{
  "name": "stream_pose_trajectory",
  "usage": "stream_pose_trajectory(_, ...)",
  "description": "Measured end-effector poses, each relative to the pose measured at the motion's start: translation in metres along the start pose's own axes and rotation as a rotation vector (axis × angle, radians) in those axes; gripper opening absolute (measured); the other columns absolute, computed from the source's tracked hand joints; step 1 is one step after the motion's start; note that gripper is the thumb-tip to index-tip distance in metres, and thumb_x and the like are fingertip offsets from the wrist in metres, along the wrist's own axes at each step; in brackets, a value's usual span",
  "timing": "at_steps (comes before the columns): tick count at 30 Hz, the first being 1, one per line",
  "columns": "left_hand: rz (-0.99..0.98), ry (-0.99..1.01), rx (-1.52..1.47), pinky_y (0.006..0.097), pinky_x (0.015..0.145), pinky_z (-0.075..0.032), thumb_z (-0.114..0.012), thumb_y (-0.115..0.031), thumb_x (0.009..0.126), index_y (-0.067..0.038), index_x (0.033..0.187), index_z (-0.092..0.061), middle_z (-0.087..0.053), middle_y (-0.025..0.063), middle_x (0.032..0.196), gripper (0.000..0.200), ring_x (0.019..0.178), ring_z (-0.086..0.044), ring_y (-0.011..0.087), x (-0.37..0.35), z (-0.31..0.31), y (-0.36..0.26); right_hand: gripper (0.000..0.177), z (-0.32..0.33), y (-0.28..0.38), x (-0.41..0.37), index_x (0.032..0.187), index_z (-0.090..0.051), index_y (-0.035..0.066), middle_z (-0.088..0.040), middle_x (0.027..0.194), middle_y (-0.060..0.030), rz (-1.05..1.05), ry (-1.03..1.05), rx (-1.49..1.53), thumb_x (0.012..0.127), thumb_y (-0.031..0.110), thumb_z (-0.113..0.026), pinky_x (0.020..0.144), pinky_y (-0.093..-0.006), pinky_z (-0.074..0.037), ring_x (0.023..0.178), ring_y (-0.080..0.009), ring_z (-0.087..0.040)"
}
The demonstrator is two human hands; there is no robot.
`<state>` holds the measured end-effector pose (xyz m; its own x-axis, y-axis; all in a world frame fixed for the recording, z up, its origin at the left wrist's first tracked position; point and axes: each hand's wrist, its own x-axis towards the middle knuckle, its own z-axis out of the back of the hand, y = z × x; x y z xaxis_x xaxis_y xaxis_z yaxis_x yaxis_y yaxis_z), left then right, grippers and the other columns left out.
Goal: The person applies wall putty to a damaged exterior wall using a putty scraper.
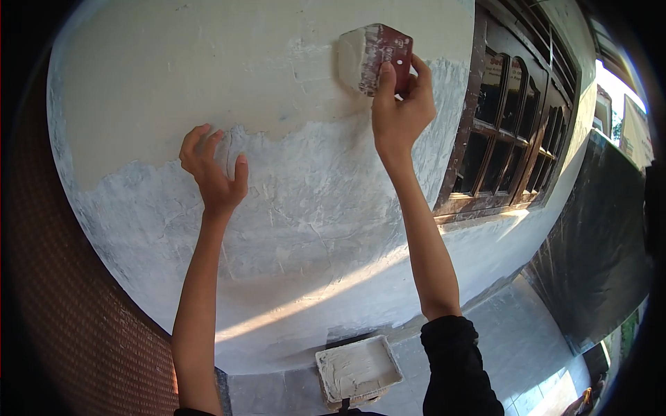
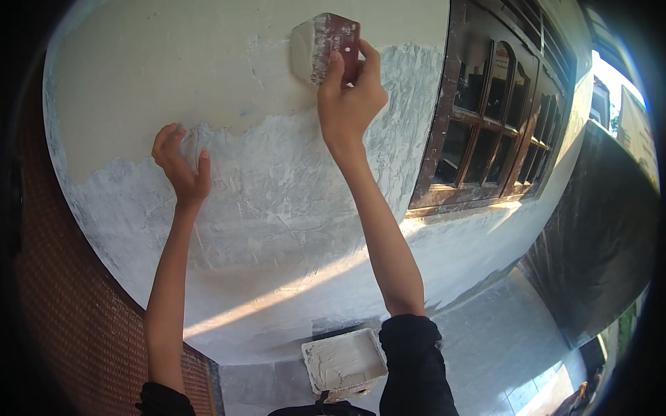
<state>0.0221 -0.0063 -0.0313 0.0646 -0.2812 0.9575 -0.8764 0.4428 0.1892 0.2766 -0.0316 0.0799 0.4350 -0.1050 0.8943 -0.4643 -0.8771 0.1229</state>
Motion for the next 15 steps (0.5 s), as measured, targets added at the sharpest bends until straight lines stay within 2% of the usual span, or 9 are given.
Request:
stream_pose_trajectory(3, 0.010, -0.026, -0.033, 0.0465, 0.104, -0.026, -0.057, -0.033, 0.090, -0.001, 0.128, -0.042, -0.040, 0.0180, 0.135, 0.051, 0.124, -0.035, 0.0333, 0.001, 0.000, -0.001, 0.027, -0.026, 0.009, -0.028, 0.111, -0.058, 0.000, -0.066, 0.071, -0.0133, 0.009, 0.173, 0.080, 0.087, 0.008, -0.065, 0.055, -0.0301, -0.049, 0.058, -0.0191, -0.063)
stream_pose_trajectory(6, 0.010, -0.046, -0.064, 0.0462, 0.104, -0.026, -0.057, -0.033, 0.091, -0.002, 0.128, -0.041, -0.040, 0.0178, 0.135, 0.051, 0.124, -0.036, 0.0332, -0.001, -0.002, 0.003, 0.025, -0.030, -0.001, -0.028, 0.110, -0.057, 0.000, -0.065, 0.069, -0.0135, 0.062, 0.089, 0.062, 0.087, 0.008, -0.064, 0.056, -0.0311, -0.049, 0.058, -0.0215, -0.063)
stream_pose_trajectory(9, 0.022, -0.027, -0.050, 0.0482, 0.104, -0.022, -0.060, -0.036, 0.088, -0.006, 0.126, -0.045, -0.039, 0.0157, 0.134, 0.050, 0.127, -0.033, 0.0308, -0.002, -0.003, 0.003, 0.028, 0.001, -0.015, -0.004, 0.112, -0.057, -0.001, -0.066, 0.073, -0.0134, 0.021, 0.012, -0.083, 0.087, 0.010, -0.064, 0.057, -0.0292, -0.050, 0.061, -0.0185, -0.064)
stream_pose_trajectory(12, 0.029, -0.030, -0.083, 0.0482, 0.104, -0.022, -0.059, -0.036, 0.088, -0.006, 0.126, -0.045, -0.039, 0.0158, 0.134, 0.050, 0.127, -0.033, 0.0307, -0.004, -0.005, 0.004, 0.029, 0.009, -0.015, 0.008, 0.112, -0.057, -0.001, -0.066, 0.074, -0.0127, 0.013, -0.044, -0.084, 0.087, 0.011, -0.065, 0.056, -0.0285, -0.049, 0.061, -0.0173, -0.064)
stream_pose_trajectory(15, 0.056, -0.023, -0.104, 0.0481, 0.104, -0.022, -0.059, -0.037, 0.089, -0.006, 0.126, -0.045, -0.039, 0.0159, 0.134, 0.050, 0.126, -0.033, 0.0308, -0.004, -0.004, 0.003, 0.028, -0.017, 0.010, -0.009, 0.111, -0.057, 0.000, -0.067, 0.074, -0.0142, 0.045, 0.076, 0.051, 0.087, 0.010, -0.065, 0.056, -0.0299, -0.049, 0.061, -0.0193, -0.065)
